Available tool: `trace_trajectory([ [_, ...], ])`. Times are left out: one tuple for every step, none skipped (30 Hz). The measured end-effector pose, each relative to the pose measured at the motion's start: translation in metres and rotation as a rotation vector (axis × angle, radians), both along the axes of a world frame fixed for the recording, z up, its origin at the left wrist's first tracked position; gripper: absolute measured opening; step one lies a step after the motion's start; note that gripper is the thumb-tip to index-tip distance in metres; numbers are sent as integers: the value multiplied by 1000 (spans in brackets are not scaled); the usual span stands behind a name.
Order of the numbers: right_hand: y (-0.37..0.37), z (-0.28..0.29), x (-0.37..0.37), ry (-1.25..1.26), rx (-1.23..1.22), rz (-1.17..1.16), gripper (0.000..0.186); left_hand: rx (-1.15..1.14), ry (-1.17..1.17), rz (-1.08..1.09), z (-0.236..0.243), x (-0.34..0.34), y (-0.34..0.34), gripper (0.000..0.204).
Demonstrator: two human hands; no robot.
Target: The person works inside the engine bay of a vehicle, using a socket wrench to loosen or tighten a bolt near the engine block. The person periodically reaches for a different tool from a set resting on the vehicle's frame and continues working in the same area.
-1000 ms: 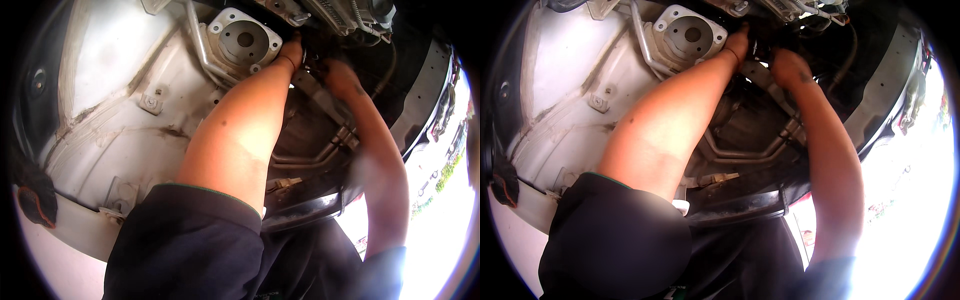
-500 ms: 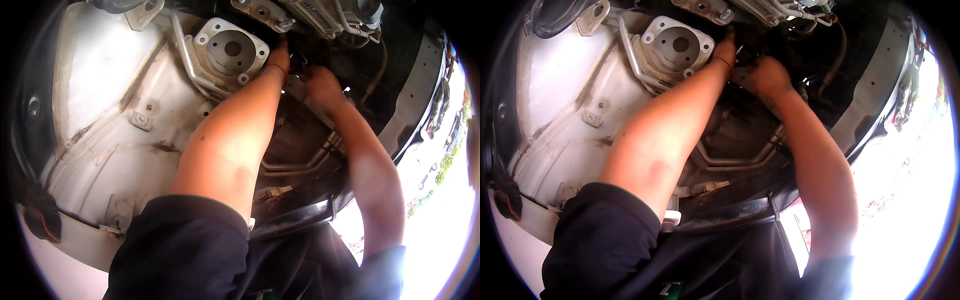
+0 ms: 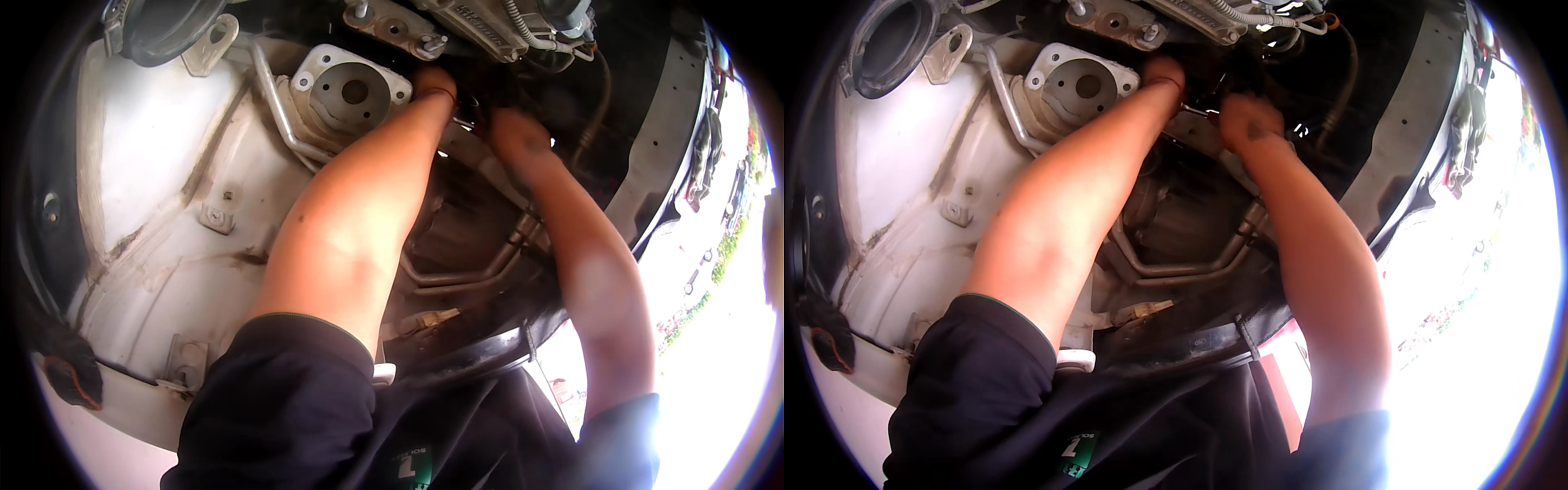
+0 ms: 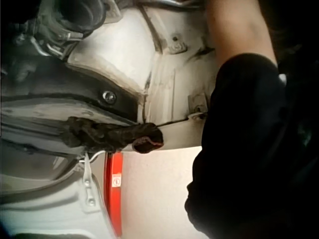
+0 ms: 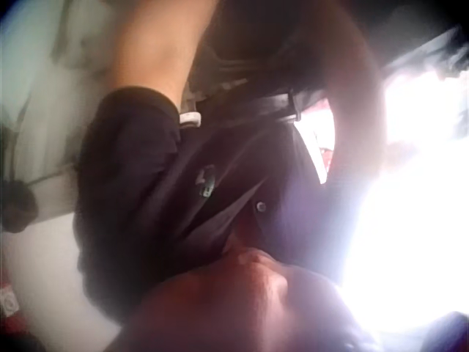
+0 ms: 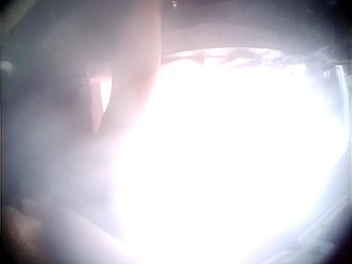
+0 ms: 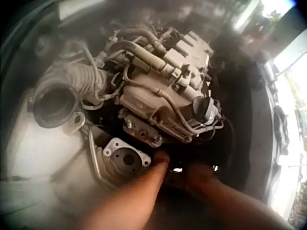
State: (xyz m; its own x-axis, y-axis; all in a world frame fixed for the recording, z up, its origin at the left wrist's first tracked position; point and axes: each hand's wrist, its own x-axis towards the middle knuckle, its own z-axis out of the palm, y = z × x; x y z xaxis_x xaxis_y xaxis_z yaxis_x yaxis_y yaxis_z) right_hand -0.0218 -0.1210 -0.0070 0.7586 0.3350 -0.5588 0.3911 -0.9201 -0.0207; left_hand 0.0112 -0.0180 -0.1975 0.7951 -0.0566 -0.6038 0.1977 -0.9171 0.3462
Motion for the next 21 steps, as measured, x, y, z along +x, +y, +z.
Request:
trace_trajectory([
  [15, -2, 0, 62, 21, 23, 31, 29, 26, 37, -39, -3, 21, 19],
  [37, -4, 0, 120, 45, 59, 31, 111, -6, 159, -56, -14, 52, 18],
  [15, -9, 5, 169, -31, 19, 31, 49, 6, 101, -41, -9, 21, 18],
  [-24, -4, 9, 210, -140, -67, 30, -52, 9, 3, 5, -4, -26, 18],
  [-25, 9, 13, 249, -183, -99, 30, -83, 7, -45, 42, -1, -28, 18],
  [13, 25, 14, 204, -50, -107, 29, -10, -60, 12, 34, -7, -5, 19],
  [45, 48, 10, 164, 71, -125, 29, 50, -126, 61, 22, -12, 10, 20],
  [44, 58, 10, 116, 148, -184, 29, -23, 38, -17, 47, -5, 4, 21],
  [44, 57, 9, 122, 77, -137, 28, 1, 19, -27, 49, -7, 9, 20],
  [42, 51, 9, 126, 4, -93, 27, 24, 0, -39, 51, -9, 12, 19],
  [38, 40, 7, 131, -70, -57, 27, 44, -18, -60, 50, -12, 14, 19],
  [18, 26, 9, 211, -96, -131, 27, 77, -18, -136, 57, -8, 14, 18],
  [-3, 15, 11, 225, -146, -149, 29, 101, -12, -220, 67, -10, 10, 17],
  [-17, 1, 8, 208, -153, -181, 30, 105, -1, -232, 70, -8, 9, 17],
  [-16, -1, 13, 179, -147, -201, 31, 115, 13, -244, 70, -8, 9, 17],
  [-20, 0, 18, 192, -159, -186, 31, 99, 29, -187, 66, -3, 8, 16],
  [-8, 8, 14, 226, -164, -164, 30, 89, 66, -127, 55, -9, 11, 16],
  [5, 18, 13, 256, -169, -138, 30, 116, 33, -116, 48, -11, 14, 17],
  [20, 29, 12, 221, -63, -124, 32, 145, 1, -104, 40, -13, 17, 18],
  [33, 41, 11, 186, 40, -110, 33, 170, -32, -93, 36, -14, 18, 19],
  [38, 45, 7, 158, 141, -105, 35, 155, -31, -125, 38, -16, 17, 19],
])
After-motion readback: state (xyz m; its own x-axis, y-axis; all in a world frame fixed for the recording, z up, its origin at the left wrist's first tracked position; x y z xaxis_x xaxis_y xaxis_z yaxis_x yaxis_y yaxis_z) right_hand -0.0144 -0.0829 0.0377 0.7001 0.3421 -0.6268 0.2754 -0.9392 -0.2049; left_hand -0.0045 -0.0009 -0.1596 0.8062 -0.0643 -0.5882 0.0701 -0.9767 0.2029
